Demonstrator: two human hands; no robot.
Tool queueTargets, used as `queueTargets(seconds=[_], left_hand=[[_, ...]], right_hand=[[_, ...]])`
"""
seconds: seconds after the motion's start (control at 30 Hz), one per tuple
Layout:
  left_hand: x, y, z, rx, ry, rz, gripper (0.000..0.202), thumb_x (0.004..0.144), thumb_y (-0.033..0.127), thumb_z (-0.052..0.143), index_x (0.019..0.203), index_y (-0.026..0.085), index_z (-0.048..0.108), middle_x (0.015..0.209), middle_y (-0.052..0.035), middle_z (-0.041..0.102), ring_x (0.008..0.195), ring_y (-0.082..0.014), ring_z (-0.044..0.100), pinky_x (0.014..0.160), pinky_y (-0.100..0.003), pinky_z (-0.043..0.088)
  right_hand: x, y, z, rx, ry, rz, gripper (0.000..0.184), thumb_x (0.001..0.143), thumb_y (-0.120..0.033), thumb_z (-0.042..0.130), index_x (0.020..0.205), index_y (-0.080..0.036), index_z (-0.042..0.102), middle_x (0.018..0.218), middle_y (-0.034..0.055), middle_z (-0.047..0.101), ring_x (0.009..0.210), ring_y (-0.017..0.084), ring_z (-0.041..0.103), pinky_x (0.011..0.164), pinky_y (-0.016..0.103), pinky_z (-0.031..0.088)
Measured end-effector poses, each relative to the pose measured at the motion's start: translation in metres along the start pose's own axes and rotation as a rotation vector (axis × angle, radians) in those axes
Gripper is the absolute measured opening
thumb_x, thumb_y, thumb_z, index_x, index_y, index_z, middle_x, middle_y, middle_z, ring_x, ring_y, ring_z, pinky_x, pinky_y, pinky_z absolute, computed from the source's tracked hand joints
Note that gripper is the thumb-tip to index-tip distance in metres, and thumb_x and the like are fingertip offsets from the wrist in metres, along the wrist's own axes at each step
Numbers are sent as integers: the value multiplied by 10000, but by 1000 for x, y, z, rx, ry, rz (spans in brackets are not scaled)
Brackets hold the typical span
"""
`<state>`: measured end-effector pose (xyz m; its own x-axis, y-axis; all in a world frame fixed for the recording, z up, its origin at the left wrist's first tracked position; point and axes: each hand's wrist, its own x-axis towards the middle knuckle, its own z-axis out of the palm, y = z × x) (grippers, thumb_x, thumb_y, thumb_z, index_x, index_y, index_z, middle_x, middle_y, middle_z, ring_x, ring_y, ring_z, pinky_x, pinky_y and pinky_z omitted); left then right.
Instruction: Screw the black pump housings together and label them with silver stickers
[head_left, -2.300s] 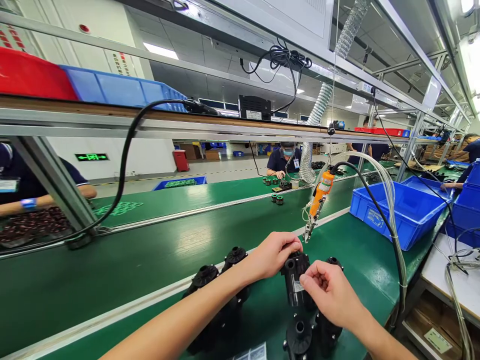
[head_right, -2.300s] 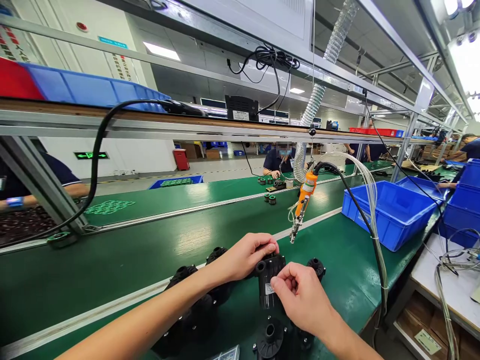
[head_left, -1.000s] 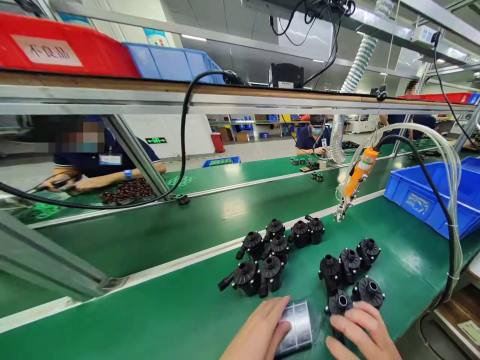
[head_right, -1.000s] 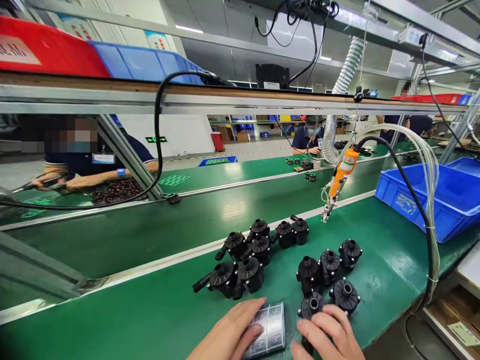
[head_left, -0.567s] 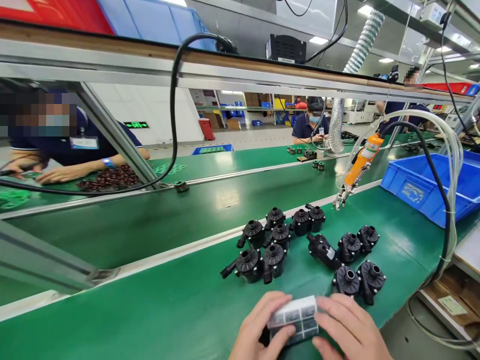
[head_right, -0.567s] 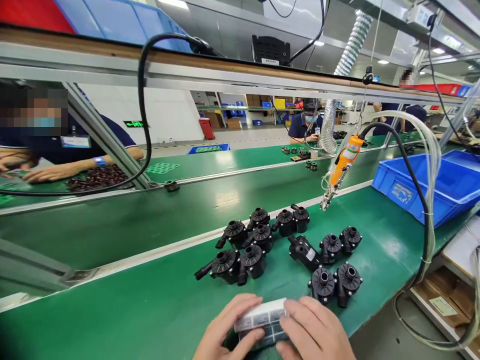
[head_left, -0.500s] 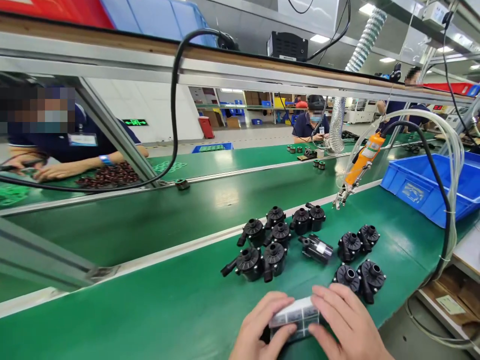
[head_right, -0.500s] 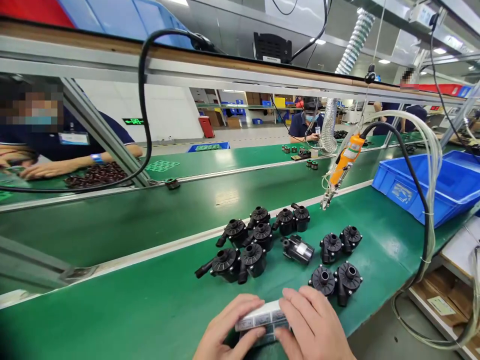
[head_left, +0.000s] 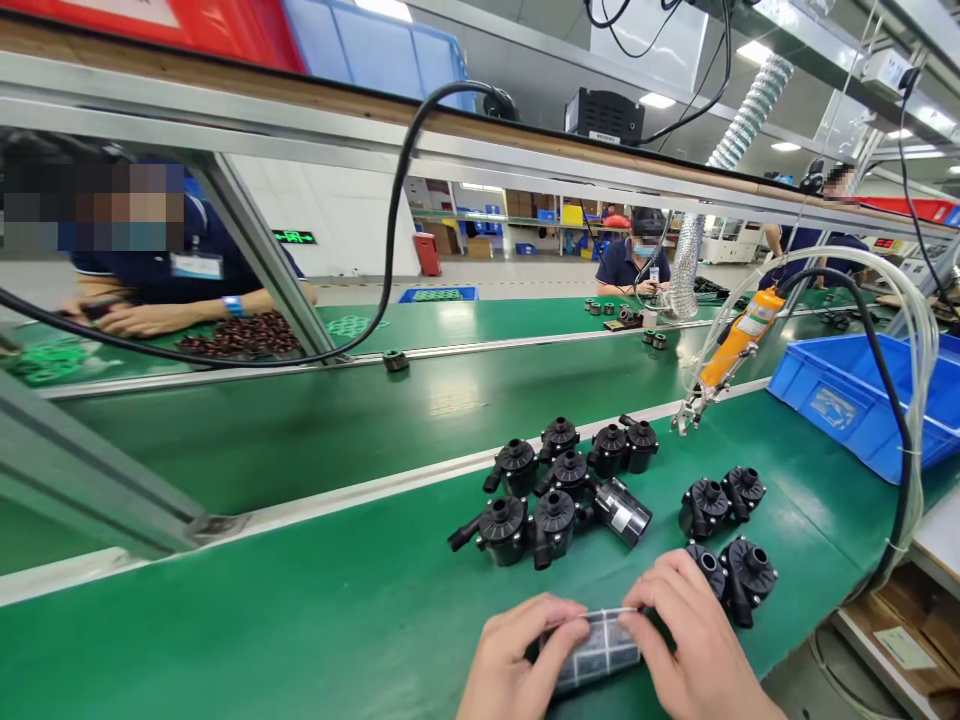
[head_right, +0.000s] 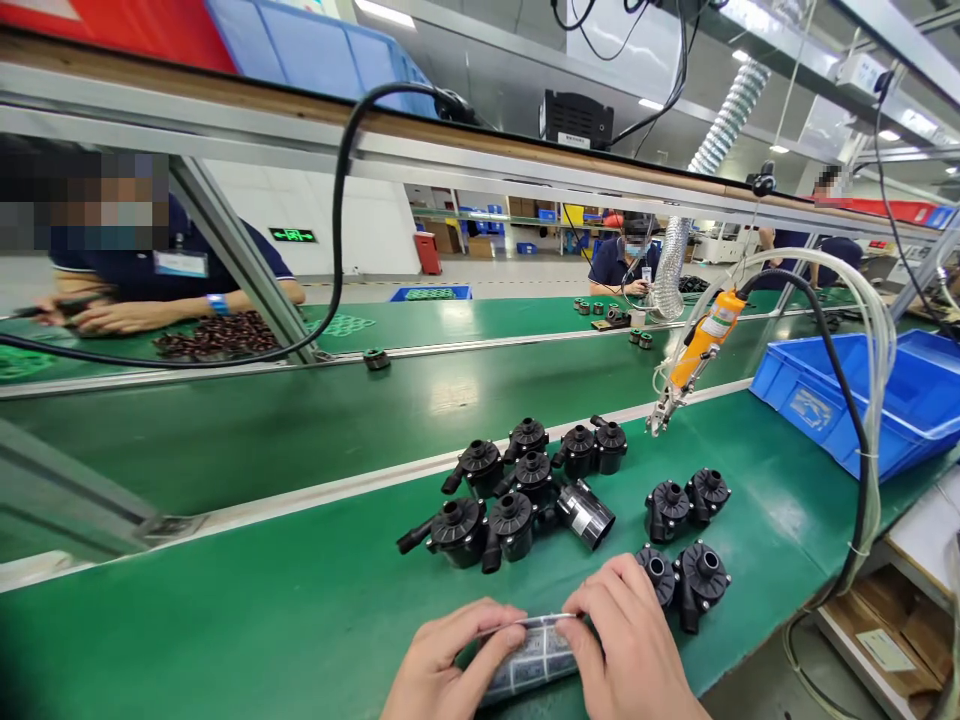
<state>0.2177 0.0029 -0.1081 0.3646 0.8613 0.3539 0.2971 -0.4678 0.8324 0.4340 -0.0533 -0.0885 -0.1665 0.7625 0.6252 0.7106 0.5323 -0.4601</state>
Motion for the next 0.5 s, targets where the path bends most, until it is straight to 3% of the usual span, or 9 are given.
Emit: queueTargets(seconds=[0.17, 0.27, 0.4, 0.47, 0.5], left_hand=[[1, 2, 0, 3, 34, 2, 287, 996, 491, 687, 855, 299, 846, 797, -8, 840, 713, -225, 784, 707, -273, 632], [0, 0, 1, -22, 47, 38, 247, 999, 479, 692, 908, 325, 863, 825, -1, 854, 720, -220, 798, 696, -260, 647], [-3, -8, 4, -8, 84, 50, 190, 987, 472, 722, 998, 361, 875, 913, 3, 876, 794, -229, 831, 790, -271, 678], [-4, -11, 5, -19, 73, 58, 182, 987, 466, 725, 1024, 368, 874, 937, 1, 879, 807, -228, 837, 820, -274, 679], [-5, -12, 5, -33, 60, 66, 184, 990, 464, 722, 1029, 368, 873, 948, -2, 879, 813, -227, 837, 823, -273, 678]], right_hand=[[0, 1, 1, -109, 119, -138, 108, 1026, -90, 608, 1071, -181, 645, 876, 54, 706, 826, 231, 540, 763, 398, 479], [2, -1, -6, -170, 135, -227, 143, 1003, -51, 610, 1034, -177, 670, 895, 68, 724, 817, 229, 550, 745, 393, 482], [5, -4, -13, -214, 201, -349, 173, 1018, -56, 573, 977, -192, 673, 969, 82, 741, 854, 236, 568, 787, 412, 500], [6, -5, -12, -138, 183, -318, 113, 1055, -153, 584, 1109, -195, 674, 1000, 91, 746, 901, 254, 584, 829, 427, 525], [7, -6, -10, -97, 151, -271, 180, 1070, -192, 579, 1235, -184, 651, 1016, 97, 750, 945, 269, 598, 854, 432, 538]])
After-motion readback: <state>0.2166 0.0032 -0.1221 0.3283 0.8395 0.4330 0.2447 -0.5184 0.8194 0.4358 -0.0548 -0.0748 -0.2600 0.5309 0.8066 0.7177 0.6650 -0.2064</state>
